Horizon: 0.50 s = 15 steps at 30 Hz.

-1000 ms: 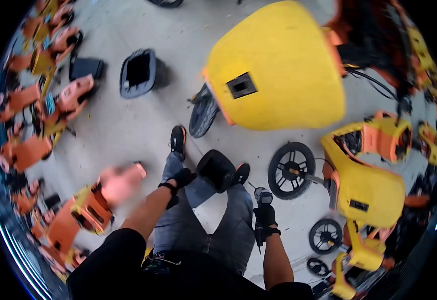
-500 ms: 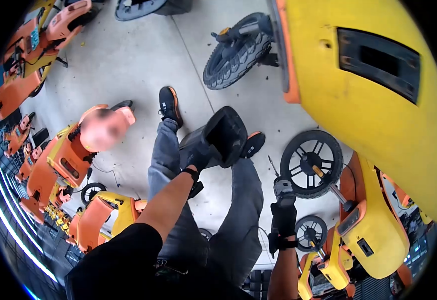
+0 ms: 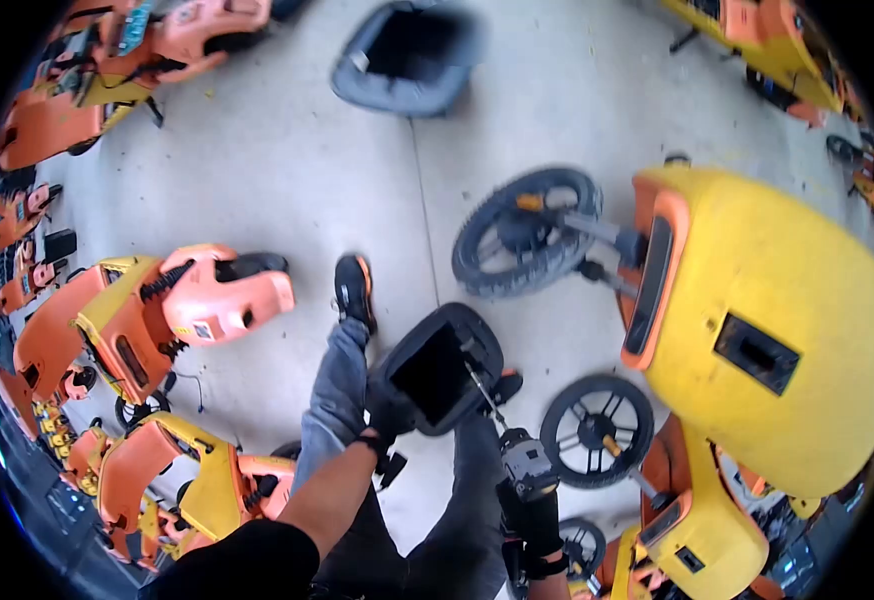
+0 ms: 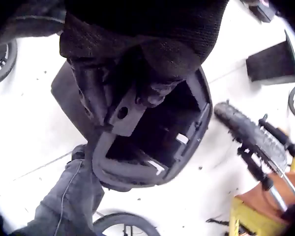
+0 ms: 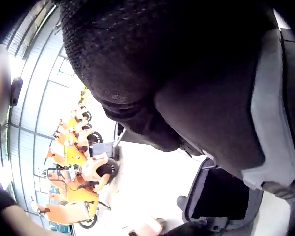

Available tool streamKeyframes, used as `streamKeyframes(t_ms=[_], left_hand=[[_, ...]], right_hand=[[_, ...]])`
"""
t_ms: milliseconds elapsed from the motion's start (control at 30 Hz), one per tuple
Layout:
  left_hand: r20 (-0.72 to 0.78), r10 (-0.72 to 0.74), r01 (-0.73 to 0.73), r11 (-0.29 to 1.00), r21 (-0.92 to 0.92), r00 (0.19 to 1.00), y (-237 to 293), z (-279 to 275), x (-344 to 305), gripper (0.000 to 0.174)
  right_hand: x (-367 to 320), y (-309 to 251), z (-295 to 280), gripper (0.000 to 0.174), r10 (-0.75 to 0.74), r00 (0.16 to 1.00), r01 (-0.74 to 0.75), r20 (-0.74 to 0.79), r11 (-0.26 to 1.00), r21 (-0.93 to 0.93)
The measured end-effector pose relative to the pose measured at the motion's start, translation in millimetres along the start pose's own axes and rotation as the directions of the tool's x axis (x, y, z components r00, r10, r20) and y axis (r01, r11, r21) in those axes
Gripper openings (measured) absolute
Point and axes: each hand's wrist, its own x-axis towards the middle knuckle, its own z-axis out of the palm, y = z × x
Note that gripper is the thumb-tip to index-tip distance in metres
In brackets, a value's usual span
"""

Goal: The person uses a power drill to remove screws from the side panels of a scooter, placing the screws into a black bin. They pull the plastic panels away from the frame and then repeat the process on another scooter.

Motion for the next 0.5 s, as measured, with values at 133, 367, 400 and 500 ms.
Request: streamKeyframes(t_ms=[133,367,400,500], left_hand=[[-0.129,-0.089,-0.021,0.740,-0.673,0.988,-39.3,2.7,-34.1,0.021],[-0.171,-0.329,0.091,0.648,-0.756,0.929,-23.1,-173.7,-53.4,0.028],[-0.375,-0.247,-0.100,0.704,-0.703,0.894,-29.4,-187.1,-51.4,0.023],[-0.078,-0.456,-0.272,-0.378,-0.885,0.887,-50.1,-194.9,-16.4,0.021]], right_hand=[[22.6,-121.8,-10.7,0.014,0.247,0.965,-0.260,0.085,0.939,0.223],[41.1,-211.2,-4.6,0.021,0.010,0.985,0.020,-0.171,0.985,0.171],[41.5,-256.9,-4.5,0.021,0.062,0.977,-0.049,-0.206,0.997,0.064],[53.1,-286.4,-4.0,0.019,0.078,0.965,-0.029,-0.250,0.981,0.193]])
